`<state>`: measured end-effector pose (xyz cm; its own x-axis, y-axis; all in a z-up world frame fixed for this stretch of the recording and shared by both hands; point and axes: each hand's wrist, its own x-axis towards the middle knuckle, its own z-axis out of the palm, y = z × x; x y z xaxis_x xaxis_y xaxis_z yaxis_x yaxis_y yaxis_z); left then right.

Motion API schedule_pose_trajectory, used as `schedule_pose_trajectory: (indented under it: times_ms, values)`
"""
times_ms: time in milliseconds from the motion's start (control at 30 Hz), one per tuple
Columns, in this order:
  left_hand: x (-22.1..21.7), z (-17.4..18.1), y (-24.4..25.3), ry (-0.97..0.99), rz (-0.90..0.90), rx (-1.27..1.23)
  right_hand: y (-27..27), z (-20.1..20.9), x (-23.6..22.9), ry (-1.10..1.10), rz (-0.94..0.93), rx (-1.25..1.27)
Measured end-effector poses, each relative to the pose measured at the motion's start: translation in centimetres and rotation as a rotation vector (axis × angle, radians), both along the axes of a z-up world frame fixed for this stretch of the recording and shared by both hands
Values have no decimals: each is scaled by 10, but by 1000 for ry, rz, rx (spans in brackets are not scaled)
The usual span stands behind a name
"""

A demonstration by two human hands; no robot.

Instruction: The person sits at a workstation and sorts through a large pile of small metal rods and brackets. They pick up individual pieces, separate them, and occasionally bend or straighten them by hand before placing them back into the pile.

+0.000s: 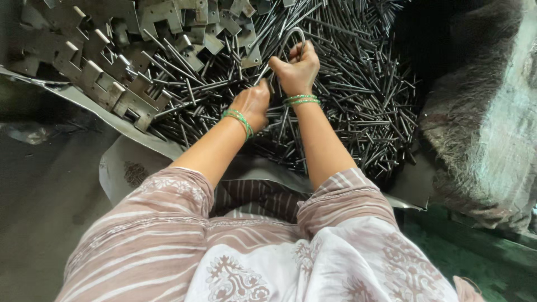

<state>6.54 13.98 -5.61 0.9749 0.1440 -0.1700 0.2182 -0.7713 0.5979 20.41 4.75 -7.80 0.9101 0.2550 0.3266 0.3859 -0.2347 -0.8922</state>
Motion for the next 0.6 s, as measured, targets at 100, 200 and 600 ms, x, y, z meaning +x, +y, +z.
schedule_pose_trajectory:
  times_ms: [100,200,600]
  values:
    - [11,8,4,-125,10,12,0,13,7,-110,47,-11]
    - [27,16,6,-238,4,51,-2,26,18,-213,80,-38]
    - [40,52,18,-310,-149,-1054,-39,98,-45,-334,67,-249]
